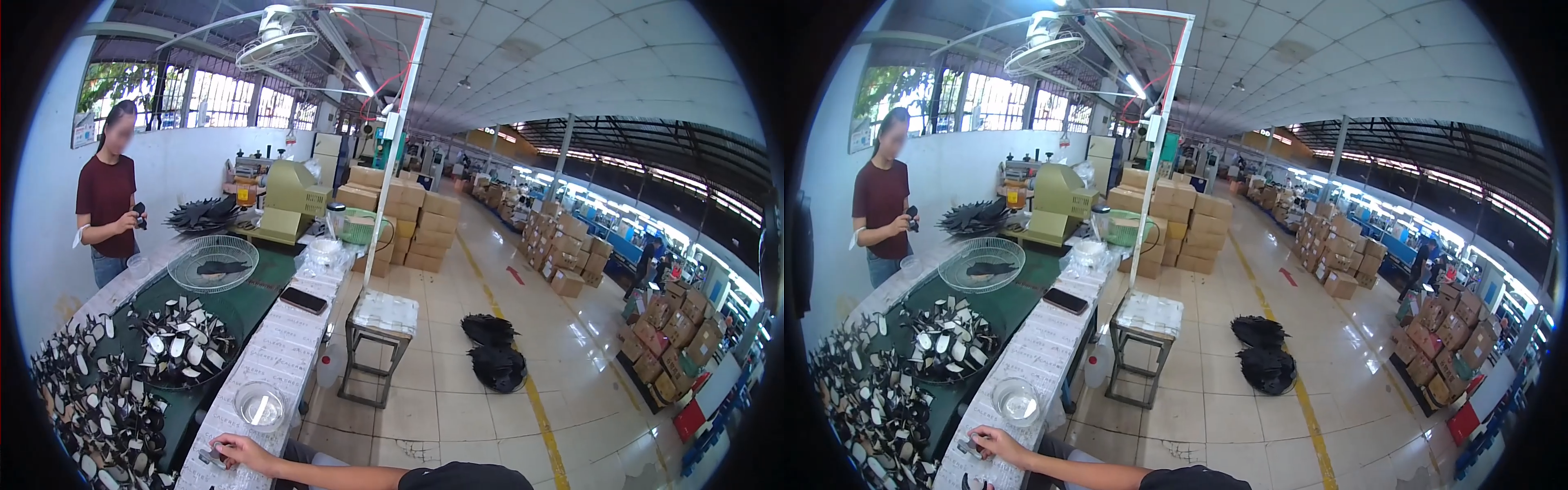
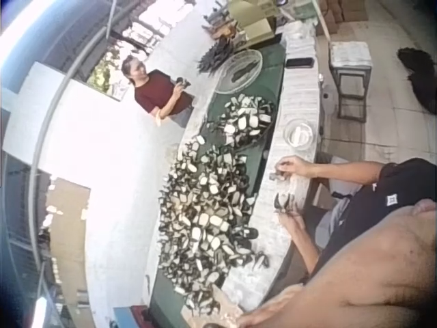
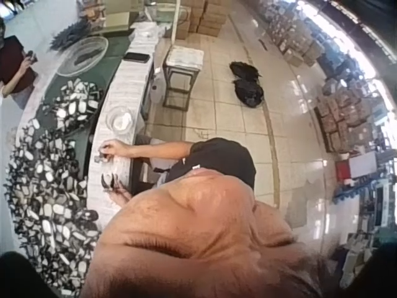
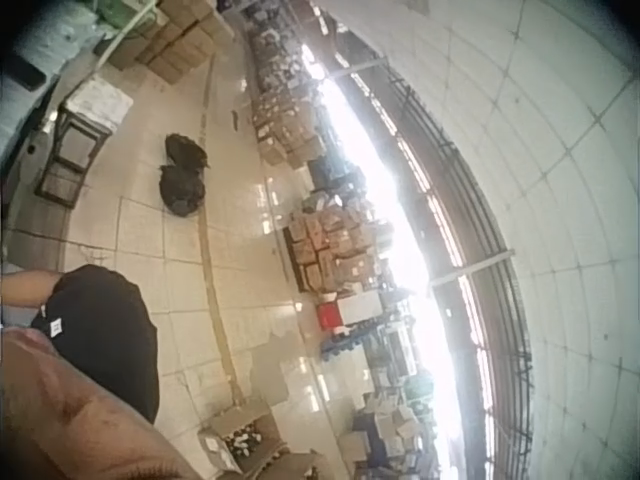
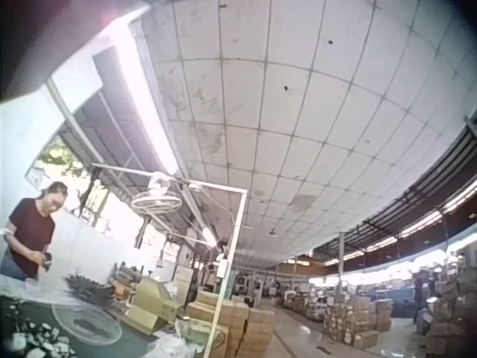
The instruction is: Applying glue to shoe components at a factory workbench.
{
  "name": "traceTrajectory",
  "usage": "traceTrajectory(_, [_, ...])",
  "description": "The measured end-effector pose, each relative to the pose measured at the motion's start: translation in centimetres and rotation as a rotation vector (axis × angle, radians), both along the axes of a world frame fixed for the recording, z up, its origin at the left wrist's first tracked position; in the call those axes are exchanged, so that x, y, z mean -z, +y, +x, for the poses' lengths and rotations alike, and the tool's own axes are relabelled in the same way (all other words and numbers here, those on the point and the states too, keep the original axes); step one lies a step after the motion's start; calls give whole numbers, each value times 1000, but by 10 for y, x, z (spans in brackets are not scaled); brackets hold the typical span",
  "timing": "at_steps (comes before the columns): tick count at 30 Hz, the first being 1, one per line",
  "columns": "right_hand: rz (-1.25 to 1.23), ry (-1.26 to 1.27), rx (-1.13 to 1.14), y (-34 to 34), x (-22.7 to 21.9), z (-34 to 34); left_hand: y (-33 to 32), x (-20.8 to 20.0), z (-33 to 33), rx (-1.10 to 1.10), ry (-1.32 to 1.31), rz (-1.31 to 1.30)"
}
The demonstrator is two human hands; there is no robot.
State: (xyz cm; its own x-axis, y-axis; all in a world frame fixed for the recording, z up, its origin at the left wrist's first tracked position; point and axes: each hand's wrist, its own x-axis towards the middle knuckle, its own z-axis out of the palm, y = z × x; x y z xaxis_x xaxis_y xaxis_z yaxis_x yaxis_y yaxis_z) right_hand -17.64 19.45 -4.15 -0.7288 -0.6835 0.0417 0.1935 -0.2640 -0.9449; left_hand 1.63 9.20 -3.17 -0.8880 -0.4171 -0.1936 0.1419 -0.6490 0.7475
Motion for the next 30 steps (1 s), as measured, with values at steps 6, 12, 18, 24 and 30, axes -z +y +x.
traceTrajectory(6, [9,14,-16,2,0,2,7,-16,1,-69,25,20])
traceTrajectory(12, [-47,-18,-32,8,-3,3,14,-22,-5,-122,-34,98])
traceTrajectory(18, [-122,3,-5,8,-3,5,4,17,-9,-115,-46,47])
traceTrajectory(24, [-159,-78,-8,11,-11,9,-13,32,-3,-60,-48,63])
traceTrajectory(30, [-155,-210,-53,2,-2,19,-20,59,16,-52,164,192])
